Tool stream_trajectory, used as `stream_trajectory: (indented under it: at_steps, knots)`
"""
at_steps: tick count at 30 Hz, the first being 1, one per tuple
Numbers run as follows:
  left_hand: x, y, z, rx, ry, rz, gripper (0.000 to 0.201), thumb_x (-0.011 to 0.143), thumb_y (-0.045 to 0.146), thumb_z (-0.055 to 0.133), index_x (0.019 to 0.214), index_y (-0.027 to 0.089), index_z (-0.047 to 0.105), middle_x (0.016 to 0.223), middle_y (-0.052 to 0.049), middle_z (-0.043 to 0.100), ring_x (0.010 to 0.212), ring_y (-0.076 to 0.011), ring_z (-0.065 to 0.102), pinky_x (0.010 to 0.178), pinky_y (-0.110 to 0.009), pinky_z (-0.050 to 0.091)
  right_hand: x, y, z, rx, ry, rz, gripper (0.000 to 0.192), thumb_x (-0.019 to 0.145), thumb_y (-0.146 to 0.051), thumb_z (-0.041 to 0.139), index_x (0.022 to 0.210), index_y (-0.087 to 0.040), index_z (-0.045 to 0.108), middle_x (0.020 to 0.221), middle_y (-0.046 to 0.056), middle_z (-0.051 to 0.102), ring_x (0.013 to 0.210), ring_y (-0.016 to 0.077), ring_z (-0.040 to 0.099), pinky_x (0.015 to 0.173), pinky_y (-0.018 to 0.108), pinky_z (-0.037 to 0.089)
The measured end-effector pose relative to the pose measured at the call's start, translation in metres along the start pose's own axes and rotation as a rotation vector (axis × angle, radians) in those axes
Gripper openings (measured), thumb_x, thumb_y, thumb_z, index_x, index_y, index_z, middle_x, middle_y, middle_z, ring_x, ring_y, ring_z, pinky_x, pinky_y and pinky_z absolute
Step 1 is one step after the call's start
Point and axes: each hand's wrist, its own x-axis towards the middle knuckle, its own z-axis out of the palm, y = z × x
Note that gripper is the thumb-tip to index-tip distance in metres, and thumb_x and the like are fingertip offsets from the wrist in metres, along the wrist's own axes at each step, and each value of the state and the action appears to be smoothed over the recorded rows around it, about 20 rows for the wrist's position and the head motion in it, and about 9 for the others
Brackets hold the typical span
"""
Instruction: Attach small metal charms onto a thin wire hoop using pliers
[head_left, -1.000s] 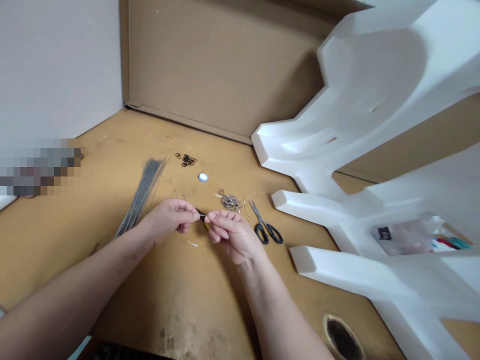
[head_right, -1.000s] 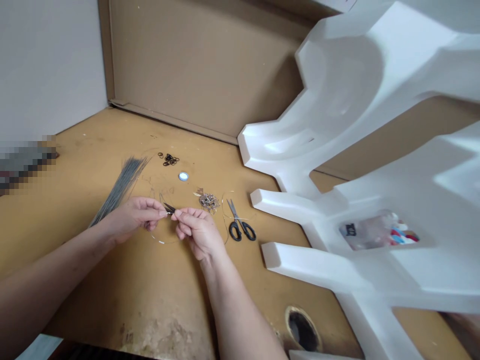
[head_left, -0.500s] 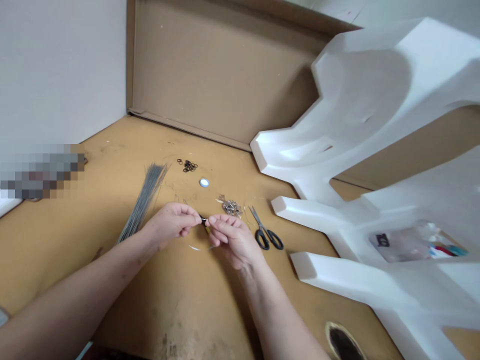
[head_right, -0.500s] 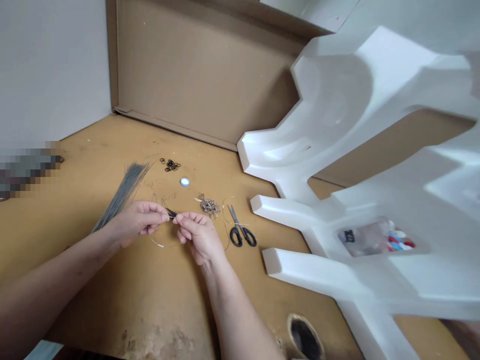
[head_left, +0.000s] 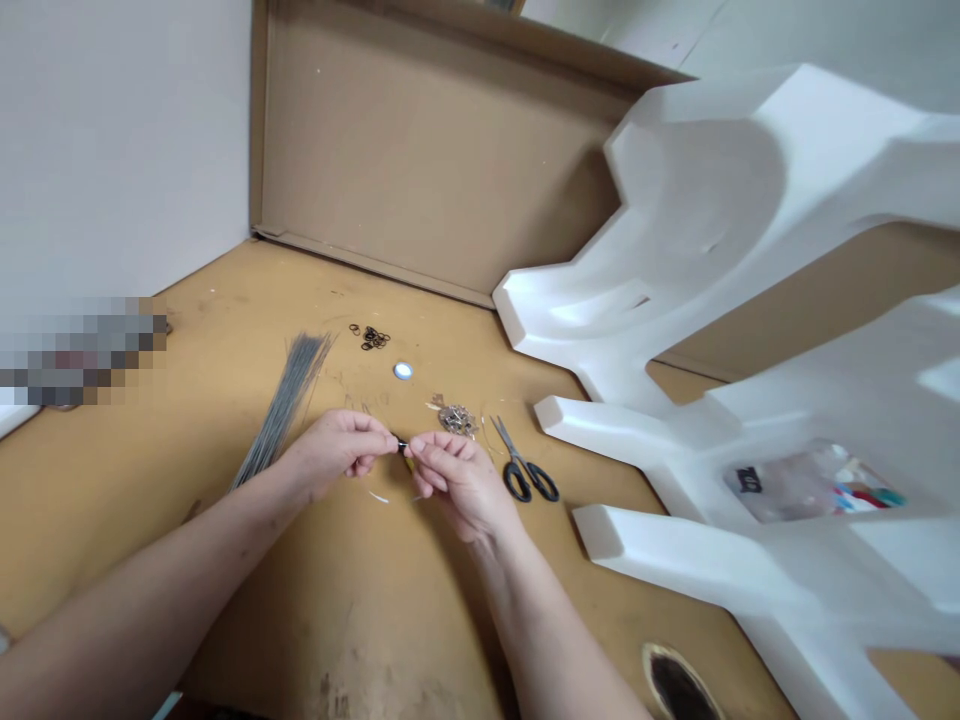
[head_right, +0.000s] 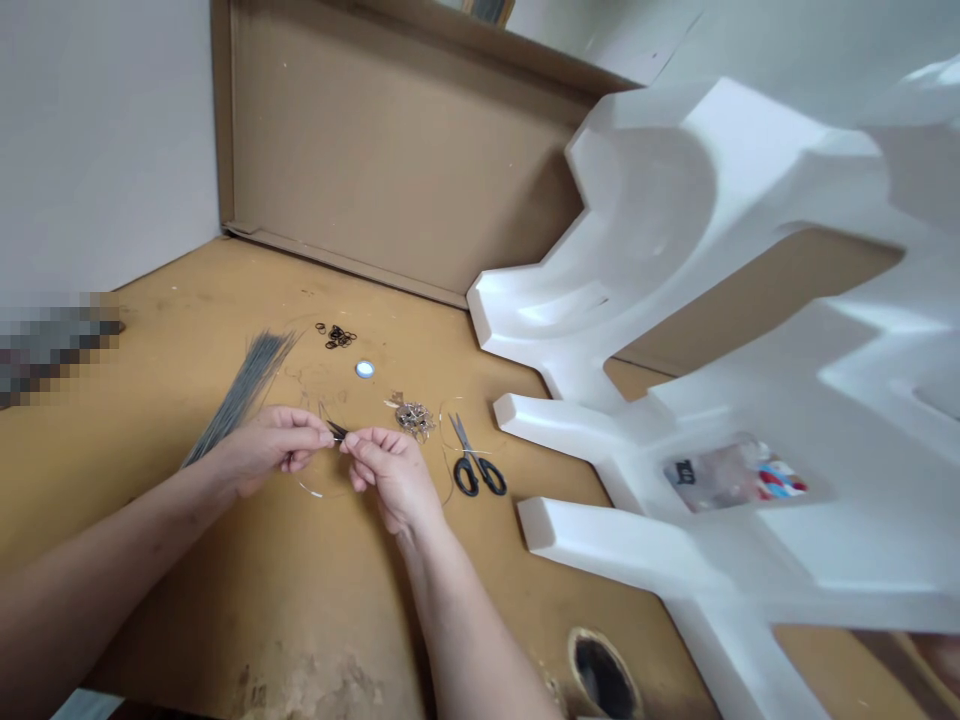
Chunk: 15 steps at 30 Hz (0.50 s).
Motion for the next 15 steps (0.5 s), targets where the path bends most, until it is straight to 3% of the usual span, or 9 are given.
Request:
stream_trajectory:
  at_steps: [10, 15]
  knots:
    - [0.0, 0.001, -0.001, 0.054, 0.015, 0.033, 0.015, 0.056, 0.03, 0.058, 0.055, 0.016, 0.055, 0.038, 0.007, 0.041, 0.039, -0.0053, 0.033, 0.044, -0.021, 0.022, -0.001, -0.001, -0.002, -0.077, -0.032, 0.019, 0.016, 0.062, -0.029, 0.065, 0.059, -0.014, 0.061, 0.031, -0.008, 0.041, 0.033, 0.0052, 0.036, 0.041, 0.021, 0.03]
    - [0.0, 0.004, -0.004, 0.019, 0.086, 0.041, 0.014, 0.057, 0.029, 0.057, 0.054, 0.016, 0.053, 0.036, 0.008, 0.037, 0.037, -0.0046, 0.029, 0.043, -0.021, 0.02, -0.002, -0.01, -0.009, -0.16, -0.027, 0.038, 0.02, 0.065, -0.035, 0.062, 0.071, -0.015, 0.063, 0.058, 0.002, 0.063, 0.054, 0.0117, 0.055, 0.049, 0.023, 0.035]
